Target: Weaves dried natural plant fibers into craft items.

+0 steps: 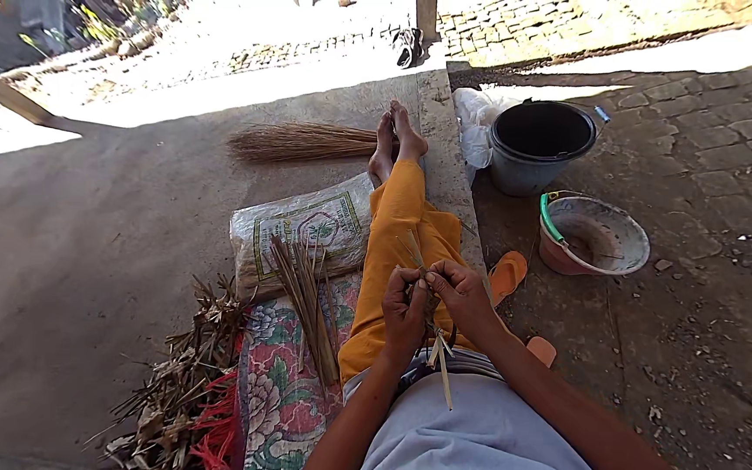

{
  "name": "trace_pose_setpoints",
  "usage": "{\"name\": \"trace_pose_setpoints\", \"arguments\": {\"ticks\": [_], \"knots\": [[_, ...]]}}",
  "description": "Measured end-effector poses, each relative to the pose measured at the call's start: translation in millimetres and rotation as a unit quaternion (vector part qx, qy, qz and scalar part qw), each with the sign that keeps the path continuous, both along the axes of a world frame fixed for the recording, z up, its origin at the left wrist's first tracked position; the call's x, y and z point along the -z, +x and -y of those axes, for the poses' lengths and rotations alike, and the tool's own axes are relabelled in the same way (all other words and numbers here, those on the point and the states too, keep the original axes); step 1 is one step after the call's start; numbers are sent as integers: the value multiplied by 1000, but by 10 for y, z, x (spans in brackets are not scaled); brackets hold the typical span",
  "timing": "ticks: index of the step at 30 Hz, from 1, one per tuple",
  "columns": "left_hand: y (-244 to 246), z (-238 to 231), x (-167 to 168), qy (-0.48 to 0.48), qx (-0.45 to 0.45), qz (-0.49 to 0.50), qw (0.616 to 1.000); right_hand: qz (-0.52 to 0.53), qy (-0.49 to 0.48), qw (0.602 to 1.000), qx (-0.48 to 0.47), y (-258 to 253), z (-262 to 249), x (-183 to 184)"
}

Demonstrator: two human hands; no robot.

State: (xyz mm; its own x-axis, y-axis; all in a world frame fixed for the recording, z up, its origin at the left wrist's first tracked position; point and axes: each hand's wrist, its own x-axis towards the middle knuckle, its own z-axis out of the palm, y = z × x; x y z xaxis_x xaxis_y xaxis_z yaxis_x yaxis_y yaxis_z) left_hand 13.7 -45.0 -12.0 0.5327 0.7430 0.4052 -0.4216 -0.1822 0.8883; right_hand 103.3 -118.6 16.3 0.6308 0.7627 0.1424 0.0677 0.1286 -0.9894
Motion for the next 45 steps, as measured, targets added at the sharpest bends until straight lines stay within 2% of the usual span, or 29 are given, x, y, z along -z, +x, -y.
{"name": "trace_pose_setpoints", "arguments": {"ticks": [4,10,14,19,24,33,35,41,45], "knots": [[17,0,19,1,-19,-10,1000,50,4,998,39,-49,-57,52],[96,-6,163,115,-97,-32,988,33,1,999,40,-45,-73,23],[44,-3,105,55,-51,-33,997,56,0,998,12,42,-54,66],[54,-10,23,-24,-37,-2,999,117,5,993,-6,74,-22,138],[50,-18,-46,-91,-25,0,996,134,2,990,-40,123,-4,127],[24,-5,-99,-170,16,2,985,227,40,973,5,168,-36,219],[28,-3,-87,-179,20,2,984,211,23,977,15,162,-26,212],[17,29,-111,-242,53,5,969,76,-24,997,-16,144,1,48],[17,20,-93,-196,52,9,979,12,-28,1000,-4,114,-33,27]]}}
